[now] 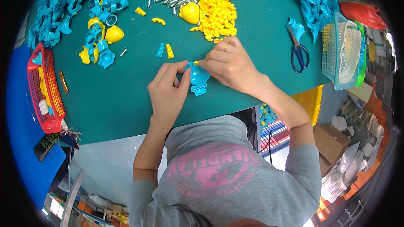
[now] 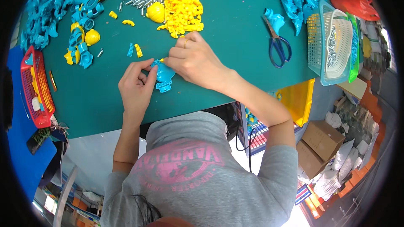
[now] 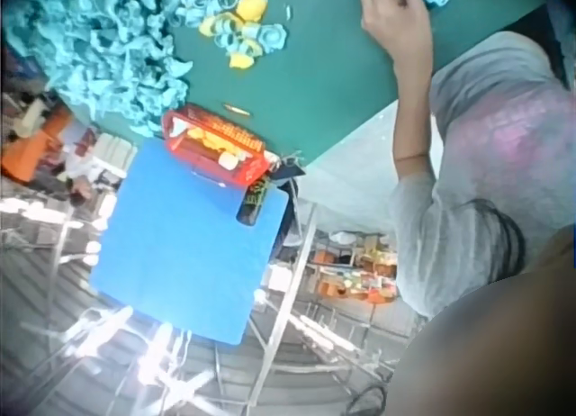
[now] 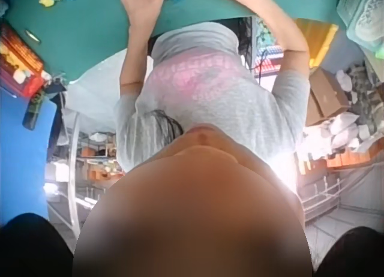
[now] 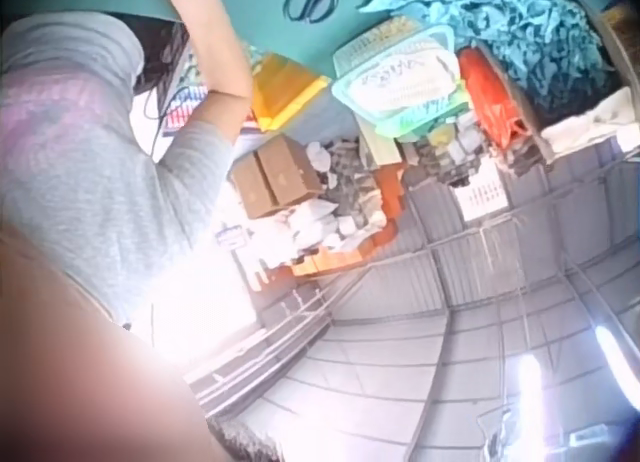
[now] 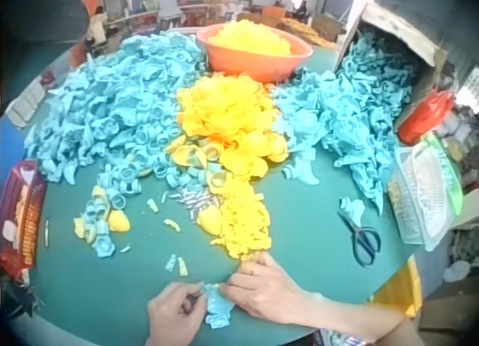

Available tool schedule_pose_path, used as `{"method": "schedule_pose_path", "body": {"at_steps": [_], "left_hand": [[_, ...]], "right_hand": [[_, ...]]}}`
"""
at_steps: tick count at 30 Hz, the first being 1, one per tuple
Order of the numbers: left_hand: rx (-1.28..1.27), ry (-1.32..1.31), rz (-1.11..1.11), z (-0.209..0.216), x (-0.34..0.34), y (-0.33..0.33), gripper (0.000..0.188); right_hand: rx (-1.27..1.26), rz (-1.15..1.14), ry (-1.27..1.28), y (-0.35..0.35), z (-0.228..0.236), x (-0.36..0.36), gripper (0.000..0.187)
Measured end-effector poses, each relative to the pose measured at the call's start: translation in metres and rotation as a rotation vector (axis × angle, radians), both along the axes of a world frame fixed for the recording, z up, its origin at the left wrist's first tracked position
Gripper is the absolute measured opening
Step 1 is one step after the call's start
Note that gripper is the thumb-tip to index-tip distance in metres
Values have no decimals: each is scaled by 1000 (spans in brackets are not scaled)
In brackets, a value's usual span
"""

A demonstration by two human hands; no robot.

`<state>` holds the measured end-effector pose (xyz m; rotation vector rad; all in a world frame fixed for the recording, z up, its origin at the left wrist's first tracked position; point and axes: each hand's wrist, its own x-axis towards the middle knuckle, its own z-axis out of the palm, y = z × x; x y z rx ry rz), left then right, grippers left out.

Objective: Assembling small figures by inserting yellow balloon components into blue balloon bases.

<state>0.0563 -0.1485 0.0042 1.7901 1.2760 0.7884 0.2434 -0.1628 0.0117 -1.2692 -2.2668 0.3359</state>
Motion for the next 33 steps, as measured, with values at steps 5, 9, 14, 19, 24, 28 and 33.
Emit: {"method": "schedule_pose_path", "body": {"at_steps": [5, 9, 14, 19, 24, 28, 33], "left_hand": [[9, 40, 0, 0, -1, -2, 16], [-10, 31, -8, 3, -5, -1, 16], [-72, -30, -20, 20, -18, -21, 34], [-275, -11, -87, 15, -21, -42, 34], [-402, -302, 106, 6, -21, -23, 24], [-456, -337, 69, 2, -20, -2, 22], [-524, -306, 96, 7, -13, 20, 18]], "right_hand": [[-132, 46, -21, 3, 14, 4, 17], [27, -258, 97, 49, 22, 22, 9], [394, -441, -369, 144, 43, 53, 11], [256, -470, -477, 145, 36, 60, 11], [-126, -573, 302, 76, 51, 48, 10], [-179, -425, 355, 24, 25, 24, 12], [-111, -322, 316, 11, 15, -2, 14]]}}
